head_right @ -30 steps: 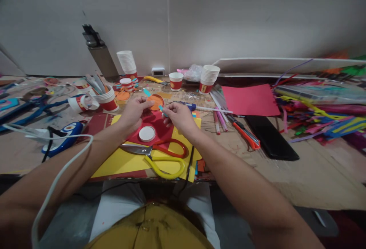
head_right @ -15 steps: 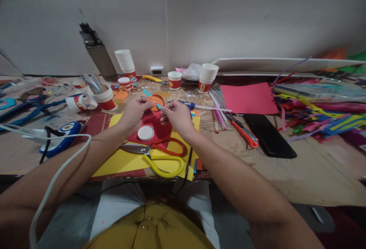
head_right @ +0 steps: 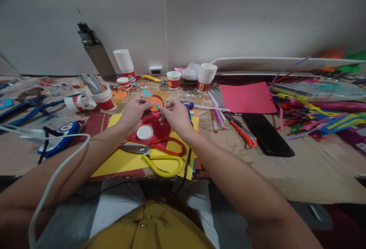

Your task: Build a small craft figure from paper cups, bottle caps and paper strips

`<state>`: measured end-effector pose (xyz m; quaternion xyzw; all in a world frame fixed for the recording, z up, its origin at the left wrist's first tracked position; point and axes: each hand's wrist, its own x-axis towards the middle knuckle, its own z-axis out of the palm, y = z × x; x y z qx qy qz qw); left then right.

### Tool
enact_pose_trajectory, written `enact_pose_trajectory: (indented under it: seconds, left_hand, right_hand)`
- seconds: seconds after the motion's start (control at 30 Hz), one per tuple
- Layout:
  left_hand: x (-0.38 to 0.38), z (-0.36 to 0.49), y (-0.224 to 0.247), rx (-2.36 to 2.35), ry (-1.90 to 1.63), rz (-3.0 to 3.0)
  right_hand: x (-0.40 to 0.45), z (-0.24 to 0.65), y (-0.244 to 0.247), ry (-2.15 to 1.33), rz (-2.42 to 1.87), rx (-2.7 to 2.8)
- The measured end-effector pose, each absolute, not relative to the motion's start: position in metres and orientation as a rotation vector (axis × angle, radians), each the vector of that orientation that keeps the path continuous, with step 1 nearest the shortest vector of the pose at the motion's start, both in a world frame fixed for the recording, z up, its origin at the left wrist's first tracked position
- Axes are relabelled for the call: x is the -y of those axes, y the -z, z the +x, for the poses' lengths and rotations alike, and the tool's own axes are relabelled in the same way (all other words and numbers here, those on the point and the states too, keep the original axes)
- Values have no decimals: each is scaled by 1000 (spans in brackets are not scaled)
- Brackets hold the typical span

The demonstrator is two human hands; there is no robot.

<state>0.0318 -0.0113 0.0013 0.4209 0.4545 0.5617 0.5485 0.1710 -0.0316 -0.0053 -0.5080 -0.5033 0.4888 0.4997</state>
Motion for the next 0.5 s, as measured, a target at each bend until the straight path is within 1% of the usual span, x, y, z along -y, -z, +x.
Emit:
enact_pose_trajectory:
  seconds: [0.23, 0.5]
  left_hand:
    - [11, 32, -1, -1090, -1315, 1027]
    - [13, 32, -2, -1000, -1285, 1011]
  right_hand:
    - [34, 170, 3, -1132, -1248, 1256]
    - [32, 171, 5, -1083, -1257, 1294]
